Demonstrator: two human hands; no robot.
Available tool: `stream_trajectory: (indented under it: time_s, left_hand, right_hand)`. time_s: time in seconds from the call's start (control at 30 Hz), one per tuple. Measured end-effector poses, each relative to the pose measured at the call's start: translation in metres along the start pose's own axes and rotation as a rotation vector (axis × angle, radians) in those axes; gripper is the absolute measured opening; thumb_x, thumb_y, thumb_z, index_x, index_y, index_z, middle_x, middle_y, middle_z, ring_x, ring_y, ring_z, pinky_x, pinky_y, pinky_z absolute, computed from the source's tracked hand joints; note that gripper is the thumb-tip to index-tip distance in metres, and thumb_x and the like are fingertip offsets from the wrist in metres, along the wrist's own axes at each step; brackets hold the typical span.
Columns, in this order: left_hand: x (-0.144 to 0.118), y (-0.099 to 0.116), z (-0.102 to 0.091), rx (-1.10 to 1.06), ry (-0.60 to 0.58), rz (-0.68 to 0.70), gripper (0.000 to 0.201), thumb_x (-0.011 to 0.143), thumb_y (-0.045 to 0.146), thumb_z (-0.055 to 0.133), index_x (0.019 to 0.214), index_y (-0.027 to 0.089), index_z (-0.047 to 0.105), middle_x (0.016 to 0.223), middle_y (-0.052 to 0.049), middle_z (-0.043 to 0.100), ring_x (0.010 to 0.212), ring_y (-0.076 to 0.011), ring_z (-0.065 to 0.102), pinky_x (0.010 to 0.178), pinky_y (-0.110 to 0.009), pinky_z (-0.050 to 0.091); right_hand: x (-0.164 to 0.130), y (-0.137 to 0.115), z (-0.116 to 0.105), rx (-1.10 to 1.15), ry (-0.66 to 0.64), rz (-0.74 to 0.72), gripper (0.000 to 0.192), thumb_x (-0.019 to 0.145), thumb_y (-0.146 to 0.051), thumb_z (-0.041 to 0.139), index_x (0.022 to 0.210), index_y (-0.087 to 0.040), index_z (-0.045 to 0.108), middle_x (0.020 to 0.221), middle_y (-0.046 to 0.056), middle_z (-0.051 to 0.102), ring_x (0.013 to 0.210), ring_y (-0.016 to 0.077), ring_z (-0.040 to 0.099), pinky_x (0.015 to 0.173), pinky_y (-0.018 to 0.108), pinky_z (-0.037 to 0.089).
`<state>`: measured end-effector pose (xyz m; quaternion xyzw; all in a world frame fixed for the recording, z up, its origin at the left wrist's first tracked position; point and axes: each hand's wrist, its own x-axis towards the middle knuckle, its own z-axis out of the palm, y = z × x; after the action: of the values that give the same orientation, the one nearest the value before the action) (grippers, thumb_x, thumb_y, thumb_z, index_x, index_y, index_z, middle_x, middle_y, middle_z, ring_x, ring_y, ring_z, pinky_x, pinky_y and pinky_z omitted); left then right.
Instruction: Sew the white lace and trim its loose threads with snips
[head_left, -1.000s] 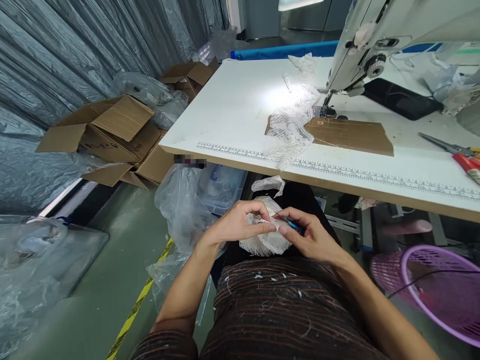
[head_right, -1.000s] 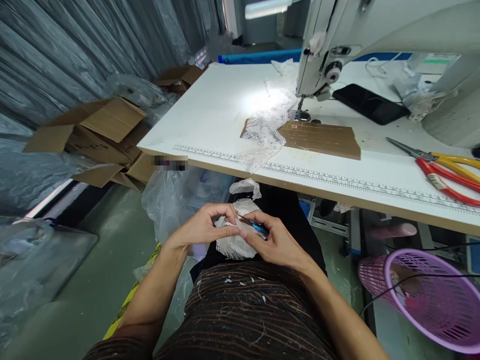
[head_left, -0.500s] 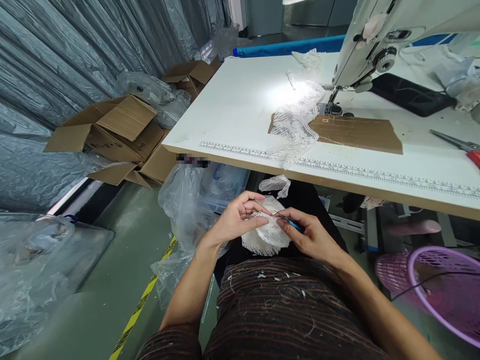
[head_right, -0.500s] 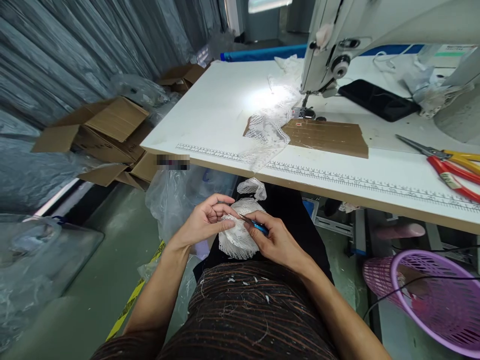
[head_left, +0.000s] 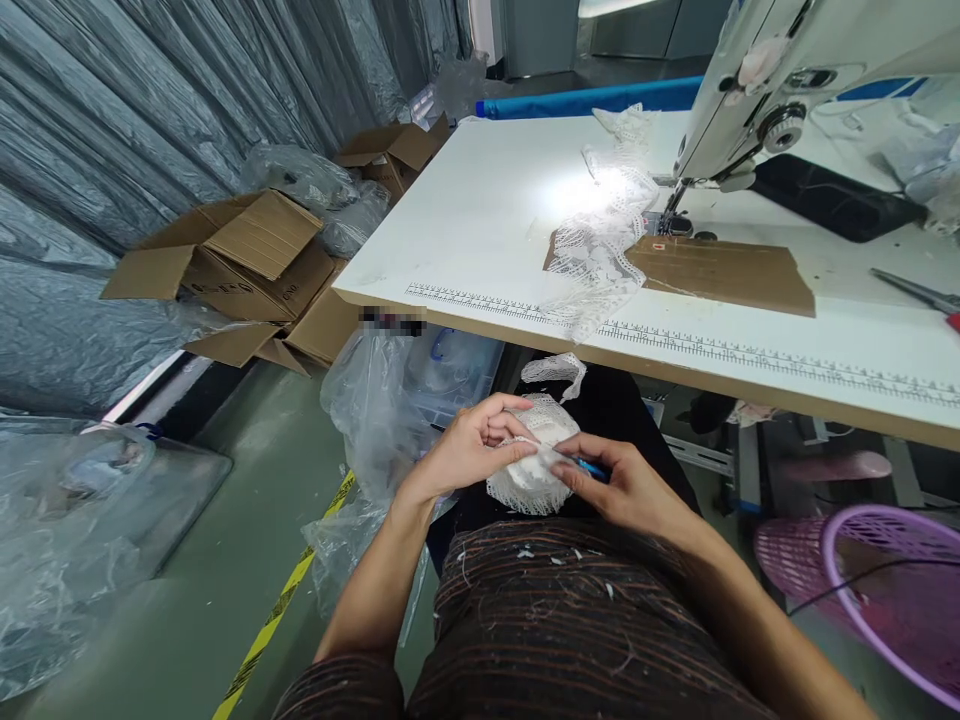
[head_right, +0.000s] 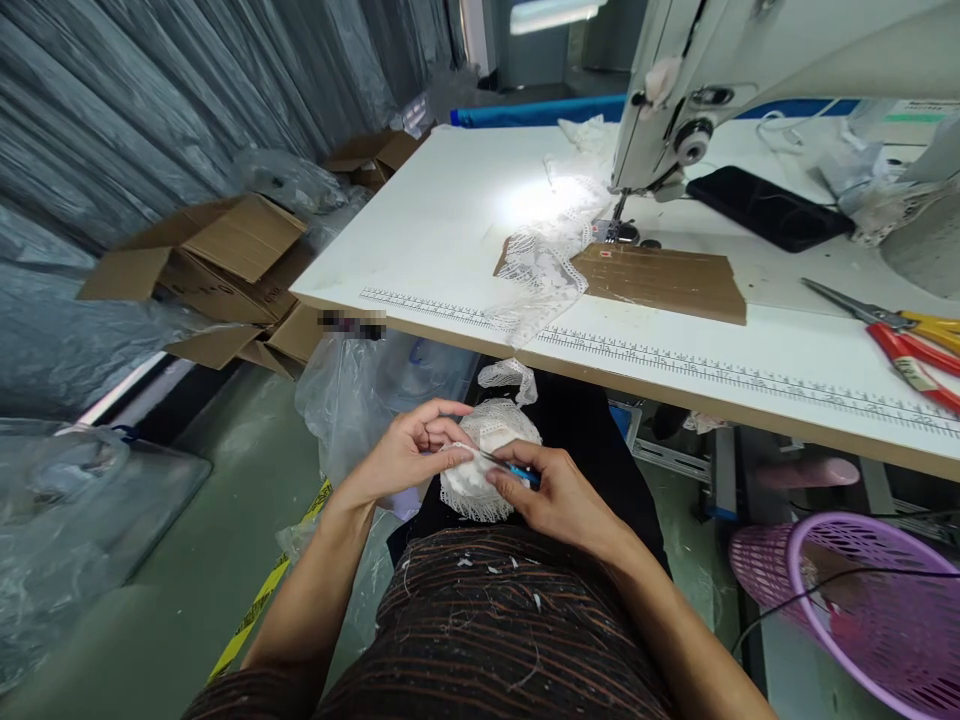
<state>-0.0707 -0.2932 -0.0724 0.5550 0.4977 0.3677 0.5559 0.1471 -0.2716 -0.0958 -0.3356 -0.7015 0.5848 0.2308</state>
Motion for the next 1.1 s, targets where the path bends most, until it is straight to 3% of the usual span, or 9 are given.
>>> stream_trajectory:
  time_s: [0.13,0.33,0.67,0.87,0.97,1.1]
  left_hand:
    - [-0.009,0.003,-0.002,-0.013,-0.139,-0.027,0.048,0.076,0.027,0.074,0.118,0.014,0.055,0.077,-0.003,0.069,0.068,-0.0111,0.063,0.063,-0.021,0.047]
    - [-0.003,-0.007,-0.006,-0.008,-0.037,-0.057,0.05,0.073,0.026,0.076,0.117,0.014,0.056,0.08,-0.003,0.068,0.071,-0.0113,0.062,0.068,-0.023,0.048]
    - [0.006,-0.025,-0.006,-0.049,-0.023,-0.067,0.049,0.071,0.029,0.078,0.114,0.014,0.061,0.079,-0.003,0.07,0.068,-0.0111,0.063,0.065,-0.022,0.048]
    - [0.007,-0.026,-0.002,0.001,0.005,-0.001,0.027,0.069,0.032,0.08,0.087,0.013,0.072,0.085,-0.006,0.072,0.075,-0.0139,0.065,0.069,-0.023,0.051]
    - [0.006,-0.026,-0.001,0.023,0.041,0.047,0.022,0.069,0.032,0.08,0.078,0.013,0.071,0.078,-0.006,0.072,0.07,-0.014,0.066,0.066,-0.024,0.051]
    - [0.006,-0.027,0.001,-0.052,0.044,0.131,0.018,0.07,0.027,0.08,0.072,0.013,0.068,0.087,-0.009,0.074,0.082,-0.018,0.069,0.071,-0.027,0.054]
  right_hand:
    - [-0.01,0.001,0.008,0.105,-0.138,0.033,0.025,0.087,-0.041,0.062,0.087,-0.018,0.07,0.078,0.002,0.066,0.07,0.0155,0.057,0.064,0.025,0.046]
    - [-0.001,0.014,0.011,0.095,0.051,0.041,0.026,0.086,-0.042,0.061,0.086,-0.018,0.069,0.077,0.001,0.065,0.071,0.0161,0.056,0.064,0.025,0.046]
    - [0.002,0.019,0.006,-0.034,0.122,0.006,0.025,0.086,-0.038,0.063,0.101,-0.019,0.07,0.096,0.005,0.073,0.088,0.0215,0.065,0.079,0.032,0.05]
    - [-0.001,0.013,0.001,-0.061,0.139,-0.032,0.025,0.087,-0.037,0.061,0.101,-0.018,0.07,0.095,0.006,0.073,0.088,0.0221,0.066,0.079,0.031,0.051]
    - [-0.003,0.009,-0.001,-0.092,0.152,-0.029,0.023,0.087,-0.036,0.061,0.099,-0.019,0.071,0.095,0.005,0.074,0.084,0.0208,0.066,0.074,0.029,0.051]
    - [-0.005,0.008,-0.003,-0.113,0.176,-0.024,0.022,0.087,-0.037,0.061,0.097,-0.02,0.071,0.094,0.005,0.074,0.082,0.0208,0.066,0.069,0.028,0.051]
